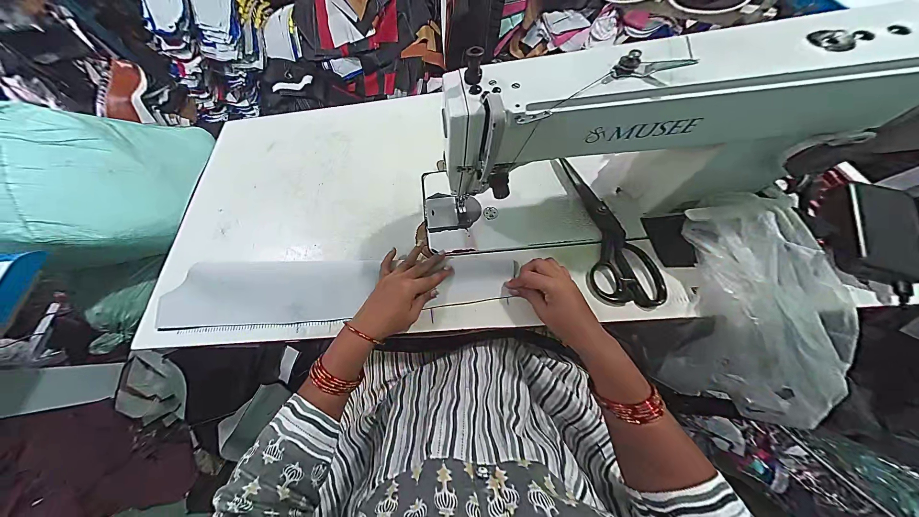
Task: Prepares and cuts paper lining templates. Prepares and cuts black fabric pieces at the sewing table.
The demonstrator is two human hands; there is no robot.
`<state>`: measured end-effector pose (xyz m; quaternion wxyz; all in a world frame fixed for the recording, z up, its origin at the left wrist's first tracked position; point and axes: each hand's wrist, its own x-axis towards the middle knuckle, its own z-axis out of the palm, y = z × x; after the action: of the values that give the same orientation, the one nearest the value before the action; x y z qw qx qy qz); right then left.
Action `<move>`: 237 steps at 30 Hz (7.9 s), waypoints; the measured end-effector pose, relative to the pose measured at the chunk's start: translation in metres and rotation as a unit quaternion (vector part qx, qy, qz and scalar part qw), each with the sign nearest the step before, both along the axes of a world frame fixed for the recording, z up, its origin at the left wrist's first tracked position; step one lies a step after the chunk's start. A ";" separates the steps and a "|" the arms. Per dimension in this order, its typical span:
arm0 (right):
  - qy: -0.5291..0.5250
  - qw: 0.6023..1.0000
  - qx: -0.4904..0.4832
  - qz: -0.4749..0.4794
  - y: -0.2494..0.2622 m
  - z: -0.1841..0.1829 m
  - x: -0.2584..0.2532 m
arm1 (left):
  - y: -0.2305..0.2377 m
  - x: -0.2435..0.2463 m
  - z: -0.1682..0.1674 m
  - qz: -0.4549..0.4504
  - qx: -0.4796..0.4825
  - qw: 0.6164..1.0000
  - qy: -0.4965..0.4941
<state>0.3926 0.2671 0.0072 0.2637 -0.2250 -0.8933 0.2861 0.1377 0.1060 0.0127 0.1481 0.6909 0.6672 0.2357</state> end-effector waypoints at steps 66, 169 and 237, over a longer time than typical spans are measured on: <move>-0.026 0.974 0.105 0.201 -0.064 -0.003 -0.157 | -0.130 -0.081 0.006 0.417 0.005 0.905 -0.091; -0.046 0.922 0.204 0.326 -0.188 -0.014 -0.310 | -0.269 -0.219 -0.023 0.563 0.118 0.816 -0.050; -0.275 0.890 -0.236 0.276 -0.211 0.045 -0.394 | -0.268 -0.260 0.047 0.356 -0.183 0.910 -0.113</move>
<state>-0.0017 0.0562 0.0524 -0.1432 -0.0946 -0.8623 0.4765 -0.1223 -0.1622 0.0601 0.2524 0.3376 0.8790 0.2230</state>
